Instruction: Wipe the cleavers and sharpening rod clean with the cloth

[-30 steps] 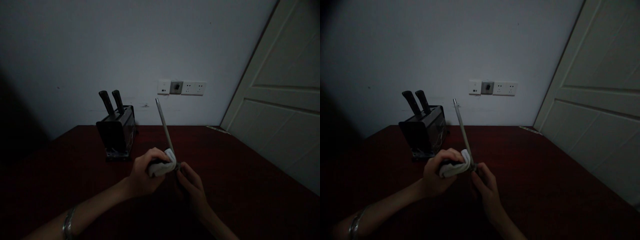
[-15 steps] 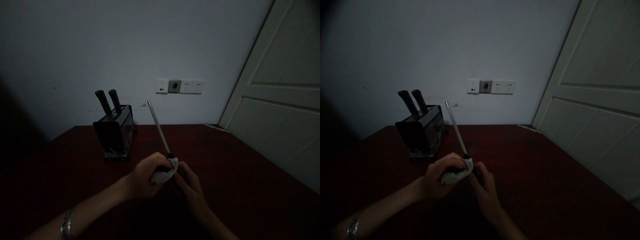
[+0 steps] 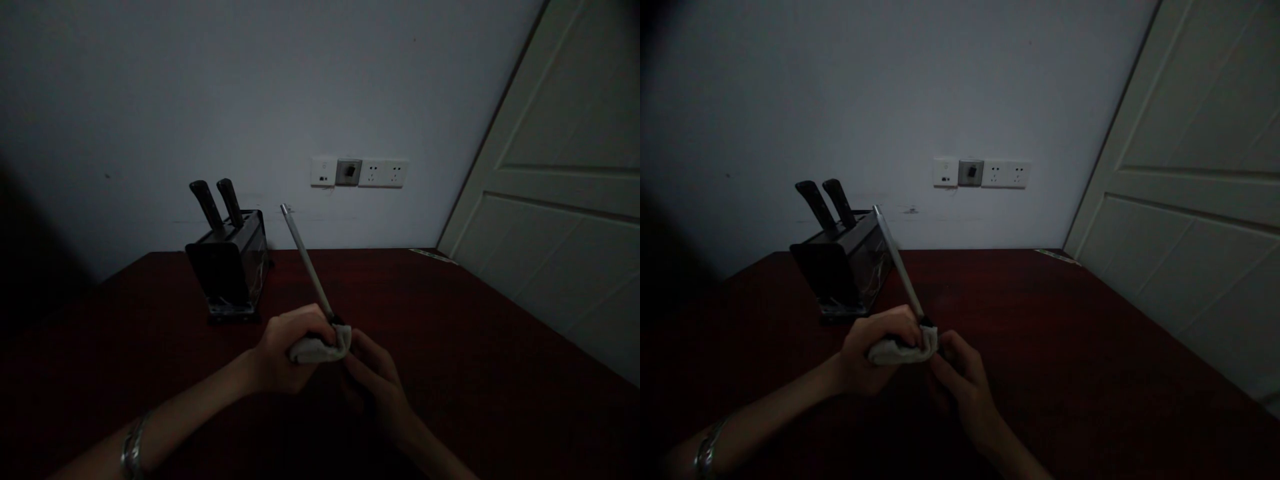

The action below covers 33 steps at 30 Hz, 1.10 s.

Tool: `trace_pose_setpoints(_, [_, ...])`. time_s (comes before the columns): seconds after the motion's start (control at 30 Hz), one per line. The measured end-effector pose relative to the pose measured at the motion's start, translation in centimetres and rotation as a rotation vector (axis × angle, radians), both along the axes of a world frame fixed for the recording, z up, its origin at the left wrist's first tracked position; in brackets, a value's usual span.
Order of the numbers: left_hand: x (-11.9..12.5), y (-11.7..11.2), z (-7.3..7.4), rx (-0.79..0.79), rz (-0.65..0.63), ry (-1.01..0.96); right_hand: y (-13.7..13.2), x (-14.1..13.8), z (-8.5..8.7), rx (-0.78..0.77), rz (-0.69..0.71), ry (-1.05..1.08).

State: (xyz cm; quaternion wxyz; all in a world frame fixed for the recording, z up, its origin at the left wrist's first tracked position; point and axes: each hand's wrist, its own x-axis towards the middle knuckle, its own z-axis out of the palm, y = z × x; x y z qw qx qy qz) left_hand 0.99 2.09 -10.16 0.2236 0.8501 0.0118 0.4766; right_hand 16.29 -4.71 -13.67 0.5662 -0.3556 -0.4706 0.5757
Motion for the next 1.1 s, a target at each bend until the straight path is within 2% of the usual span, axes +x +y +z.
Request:
trace_pose_setpoints(0.27, [-0.1,-0.3,0.5,-0.083,-0.014,0.015,-0.1,0.3,-0.5,0.017,0.037,0.019])
trace_pose_setpoints(0.37, [-0.1,-0.5,1.0,-0.235,-0.033,0.007,0.0,0.3,-0.7,0.029,0.052,0.033])
trace_pose_setpoints(0.47, [0.0,-0.7,1.6,-0.429,-0.064,-0.083,0.1,0.5,-0.7,0.021,0.015,0.056])
trace_pose_setpoints(0.53, [0.0,-0.6,2.0,-0.457,-0.041,-0.152,0.1,0.6,-0.8,0.003,-0.012,0.063])
trace_pose_setpoints(0.6, [-0.1,-0.5,2.3,-0.364,0.044,-0.209,0.2,0.7,-0.8,-0.005,-0.009,0.066])
trace_pose_setpoints(0.7, [-0.2,-0.1,2.1,-0.108,0.147,-0.240,0.2,0.6,-0.8,0.001,0.013,0.081])
trace_pose_setpoints(0.8, [0.0,-0.1,1.6,0.068,0.119,-0.164,0.3,0.4,-0.7,0.007,0.014,0.086])
trace_pose_setpoints(0.97, [0.6,-0.7,0.6,0.120,0.054,-0.093,0.3,0.2,-0.7,-0.011,-0.015,0.102])
trace_pose_setpoints(1.1, [0.6,-0.7,0.1,0.028,0.045,-0.070,0.1,0.0,-0.8,-0.010,-0.004,0.111])
